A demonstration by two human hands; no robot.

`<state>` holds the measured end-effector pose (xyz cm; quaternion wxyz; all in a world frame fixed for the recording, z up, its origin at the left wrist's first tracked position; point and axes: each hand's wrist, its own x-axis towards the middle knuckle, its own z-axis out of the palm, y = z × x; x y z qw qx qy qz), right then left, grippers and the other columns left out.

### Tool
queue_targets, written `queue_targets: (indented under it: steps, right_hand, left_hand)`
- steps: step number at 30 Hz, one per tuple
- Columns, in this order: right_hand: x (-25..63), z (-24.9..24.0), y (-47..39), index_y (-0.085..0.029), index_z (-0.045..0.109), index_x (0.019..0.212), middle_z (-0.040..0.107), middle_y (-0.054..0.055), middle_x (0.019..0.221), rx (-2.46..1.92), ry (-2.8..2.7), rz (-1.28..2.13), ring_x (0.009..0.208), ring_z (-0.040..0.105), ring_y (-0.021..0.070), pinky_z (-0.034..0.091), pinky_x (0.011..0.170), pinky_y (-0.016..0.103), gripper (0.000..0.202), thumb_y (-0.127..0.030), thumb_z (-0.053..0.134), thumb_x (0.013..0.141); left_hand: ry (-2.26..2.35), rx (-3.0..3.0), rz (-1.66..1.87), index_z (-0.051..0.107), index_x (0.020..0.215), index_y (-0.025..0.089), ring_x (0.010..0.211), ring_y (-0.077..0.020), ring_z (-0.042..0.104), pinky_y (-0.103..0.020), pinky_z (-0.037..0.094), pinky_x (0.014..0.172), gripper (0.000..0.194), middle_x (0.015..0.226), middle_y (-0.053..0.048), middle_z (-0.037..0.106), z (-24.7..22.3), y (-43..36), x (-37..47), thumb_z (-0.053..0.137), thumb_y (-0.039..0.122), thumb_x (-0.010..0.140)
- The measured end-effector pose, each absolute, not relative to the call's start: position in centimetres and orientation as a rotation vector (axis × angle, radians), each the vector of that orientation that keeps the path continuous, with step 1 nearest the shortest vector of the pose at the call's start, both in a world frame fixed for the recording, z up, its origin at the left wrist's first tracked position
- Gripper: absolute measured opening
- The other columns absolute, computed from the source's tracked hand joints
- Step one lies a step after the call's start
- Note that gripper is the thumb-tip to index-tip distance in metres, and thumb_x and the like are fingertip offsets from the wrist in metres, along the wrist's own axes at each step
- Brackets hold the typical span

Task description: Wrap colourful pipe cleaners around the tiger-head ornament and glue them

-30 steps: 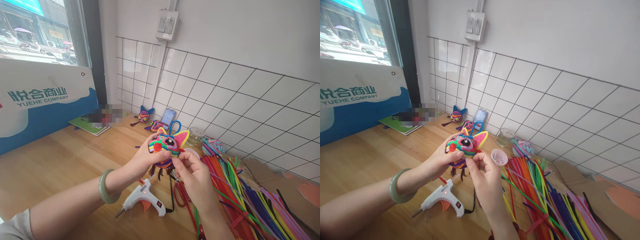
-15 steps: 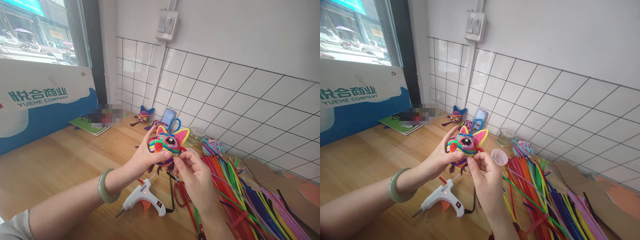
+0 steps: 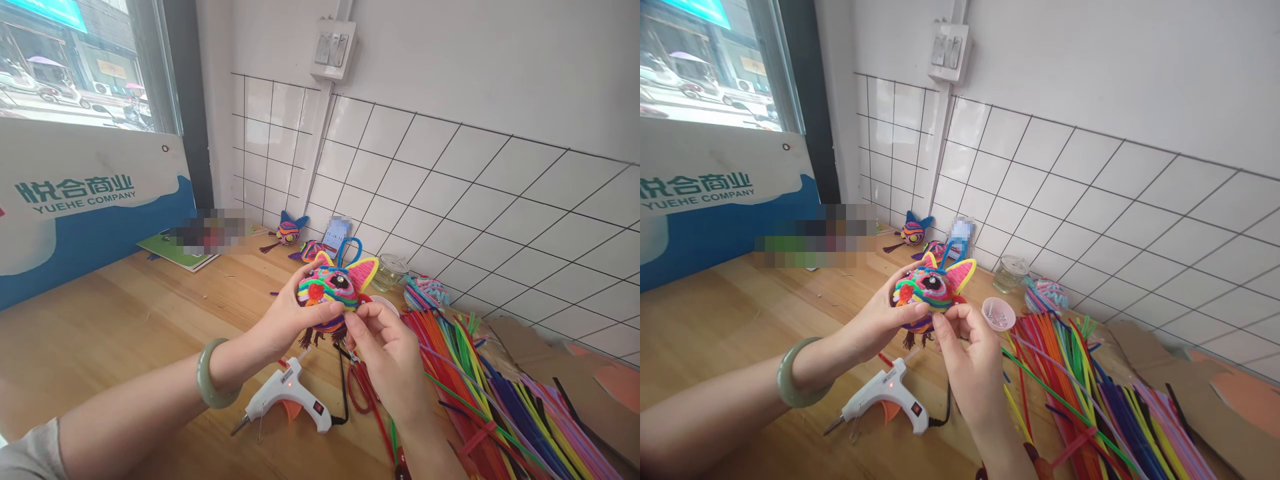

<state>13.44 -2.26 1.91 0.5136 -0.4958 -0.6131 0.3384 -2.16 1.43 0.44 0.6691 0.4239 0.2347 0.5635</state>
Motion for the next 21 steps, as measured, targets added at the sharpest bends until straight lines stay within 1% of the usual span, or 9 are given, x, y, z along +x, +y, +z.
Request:
queue_targets:
  steps: [7, 11, 14, 16, 19, 21]
  right_hand:
    - [13.33, 2.04, -2.48, -0.021, 0.059, 0.08, 0.058, -0.004, 0.062, -1.144, -1.441, 0.852, 0.058, 0.056, 0.0104, 0.047, 0.059, 0.021, 0.026, -0.046, 0.062, 0.089]
    - [13.18, 2.15, -2.42, -0.021, 0.059, 0.077, 0.058, -0.003, 0.061, -1.174, -1.471, 0.824, 0.057, 0.056, 0.0118, 0.047, 0.056, 0.022, 0.027, -0.045, 0.065, 0.086]
    - [13.1, 2.17, -2.36, -0.02, 0.059, 0.074, 0.059, -0.002, 0.061, -1.202, -1.492, 0.781, 0.057, 0.056, 0.0127, 0.046, 0.055, 0.023, 0.029, -0.046, 0.065, 0.085]
    - [13.12, 2.14, -2.35, -0.02, 0.058, 0.074, 0.058, -0.002, 0.061, -1.21, -1.484, 0.767, 0.056, 0.055, 0.0126, 0.045, 0.055, 0.023, 0.029, -0.046, 0.065, 0.084]
    - [13.2, 2.13, -2.38, -0.021, 0.057, 0.074, 0.057, -0.003, 0.059, -1.214, -1.47, 0.769, 0.054, 0.053, 0.0119, 0.044, 0.053, 0.022, 0.029, -0.046, 0.066, 0.084]
    - [13.21, 2.19, -2.38, -0.021, 0.057, 0.074, 0.057, -0.003, 0.058, -1.22, -1.471, 0.77, 0.054, 0.053, 0.0118, 0.044, 0.053, 0.022, 0.029, -0.046, 0.065, 0.084]
  left_hand:
    - [0.529, 0.88, 1.233, 0.04, 0.143, 0.023, 0.099, -0.0234, 0.069, -0.034, 0.052, 0.088, 0.091, 0.11, -0.008, 0.072, 1.03, 1.46, -2.19, 0.087, 0.024, 0.065]
    - [0.517, 0.93, 1.247, 0.045, 0.137, 0.024, 0.105, -0.0232, 0.067, -0.034, 0.051, 0.091, 0.083, 0.113, -0.007, 0.071, 0.79, 1.62, -2.13, 0.087, 0.022, 0.066]
    - [0.528, 0.954, 1.242, 0.045, 0.136, 0.024, 0.109, -0.0238, 0.065, -0.035, 0.049, 0.094, 0.082, 0.118, -0.008, 0.069, 0.55, 1.58, -2.18, 0.087, 0.022, 0.065]
    - [0.525, 0.959, 1.234, 0.045, 0.136, 0.023, 0.109, -0.0246, 0.064, -0.036, 0.049, 0.095, 0.081, 0.119, -0.009, 0.069, 0.54, 1.49, -2.23, 0.087, 0.025, 0.066]
    - [0.504, 0.94, 1.228, 0.047, 0.135, 0.021, 0.107, -0.024, 0.065, -0.035, 0.05, 0.092, 0.074, 0.118, -0.01, 0.068, 0.74, 1.4, -2.26, 0.083, 0.032, 0.071]
    - [0.507, 0.926, 1.224, 0.048, 0.133, 0.022, 0.105, -0.0227, 0.065, -0.034, 0.05, 0.09, 0.069, 0.118, -0.009, 0.068, 0.87, 1.39, -2.25, 0.081, 0.033, 0.074]
